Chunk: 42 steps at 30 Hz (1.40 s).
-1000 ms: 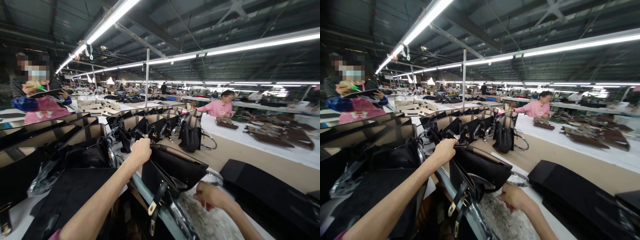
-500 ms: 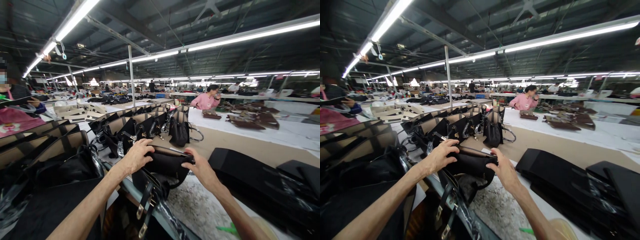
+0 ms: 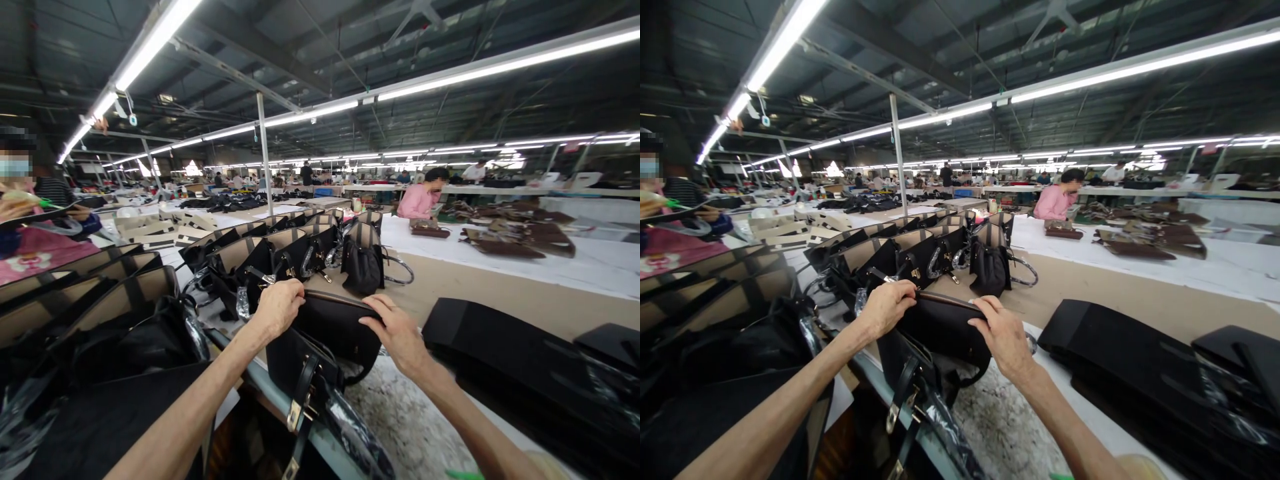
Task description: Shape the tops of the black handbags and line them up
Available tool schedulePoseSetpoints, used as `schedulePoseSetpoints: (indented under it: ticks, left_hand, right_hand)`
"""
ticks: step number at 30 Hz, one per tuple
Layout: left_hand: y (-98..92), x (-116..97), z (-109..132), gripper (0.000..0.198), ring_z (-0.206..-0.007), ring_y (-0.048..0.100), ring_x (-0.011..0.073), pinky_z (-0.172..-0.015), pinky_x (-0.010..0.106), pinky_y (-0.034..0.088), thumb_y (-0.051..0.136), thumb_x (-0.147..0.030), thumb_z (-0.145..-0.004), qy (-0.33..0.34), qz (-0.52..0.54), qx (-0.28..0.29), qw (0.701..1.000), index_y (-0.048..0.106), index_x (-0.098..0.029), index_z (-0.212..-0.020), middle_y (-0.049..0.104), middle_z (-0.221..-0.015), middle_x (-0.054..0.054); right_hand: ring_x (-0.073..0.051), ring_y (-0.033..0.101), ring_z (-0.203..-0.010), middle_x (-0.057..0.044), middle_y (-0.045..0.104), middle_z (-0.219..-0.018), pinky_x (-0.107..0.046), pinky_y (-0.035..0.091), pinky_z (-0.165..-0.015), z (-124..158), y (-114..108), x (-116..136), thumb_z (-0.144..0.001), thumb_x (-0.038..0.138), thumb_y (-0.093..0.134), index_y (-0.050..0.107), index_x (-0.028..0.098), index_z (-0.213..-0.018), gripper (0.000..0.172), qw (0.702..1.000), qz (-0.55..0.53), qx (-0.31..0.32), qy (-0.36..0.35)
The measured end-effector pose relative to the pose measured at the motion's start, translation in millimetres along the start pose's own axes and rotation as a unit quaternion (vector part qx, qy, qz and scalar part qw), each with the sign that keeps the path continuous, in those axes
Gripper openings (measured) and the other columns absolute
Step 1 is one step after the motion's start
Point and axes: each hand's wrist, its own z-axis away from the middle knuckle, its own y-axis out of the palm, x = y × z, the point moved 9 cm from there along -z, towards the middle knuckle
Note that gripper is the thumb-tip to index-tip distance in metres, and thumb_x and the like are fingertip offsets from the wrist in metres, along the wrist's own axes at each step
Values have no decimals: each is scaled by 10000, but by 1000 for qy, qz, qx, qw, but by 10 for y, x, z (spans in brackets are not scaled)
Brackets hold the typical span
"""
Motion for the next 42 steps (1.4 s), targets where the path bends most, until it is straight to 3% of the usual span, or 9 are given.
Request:
schedulePoseSetpoints:
  ticks: [7,18,21,28,42]
  left_hand:
    - [-2,30,-5,132,-871,562,156,-745,240,372,482,-243,-759,-14,-3,-16,1000,610,-218,-737,642,-886,-13]
    - [-4,158,-24,77,-782,576,152,-687,239,373,535,-241,-704,-65,25,-59,996,606,-229,-680,654,-786,-35]
    - [-15,156,-13,78,-776,574,150,-662,239,366,531,-239,-703,-72,21,-65,995,606,-230,-682,652,-776,-38]
    - [-11,147,-21,90,-770,572,143,-639,238,350,520,-238,-706,-75,7,-73,994,605,-229,-679,651,-770,-39]
    - [-32,103,-7,111,-705,560,138,-601,239,327,500,-221,-698,-74,4,-78,994,600,-231,-651,645,-725,-36]
  right_hand:
    - [-177,552,-839,-33,577,-899,-273,424,-742,-75,14,13,-832,293,461,565,191,-982,209,999,-24,-34,-7]
    - [-157,561,-780,-6,604,-816,-247,412,-696,-125,15,-80,-809,305,511,624,204,-865,161,991,-116,-63,20]
    - [-153,557,-773,-6,606,-820,-247,407,-689,-140,20,-71,-823,325,492,619,207,-866,179,994,-87,-72,10]
    - [-179,523,-778,-42,611,-798,-300,333,-722,-244,24,187,-866,333,422,623,190,-853,247,983,146,-77,-82]
    - [-146,530,-708,-1,620,-753,-265,297,-653,-495,309,559,-864,327,439,607,218,-795,211,981,165,-39,-95]
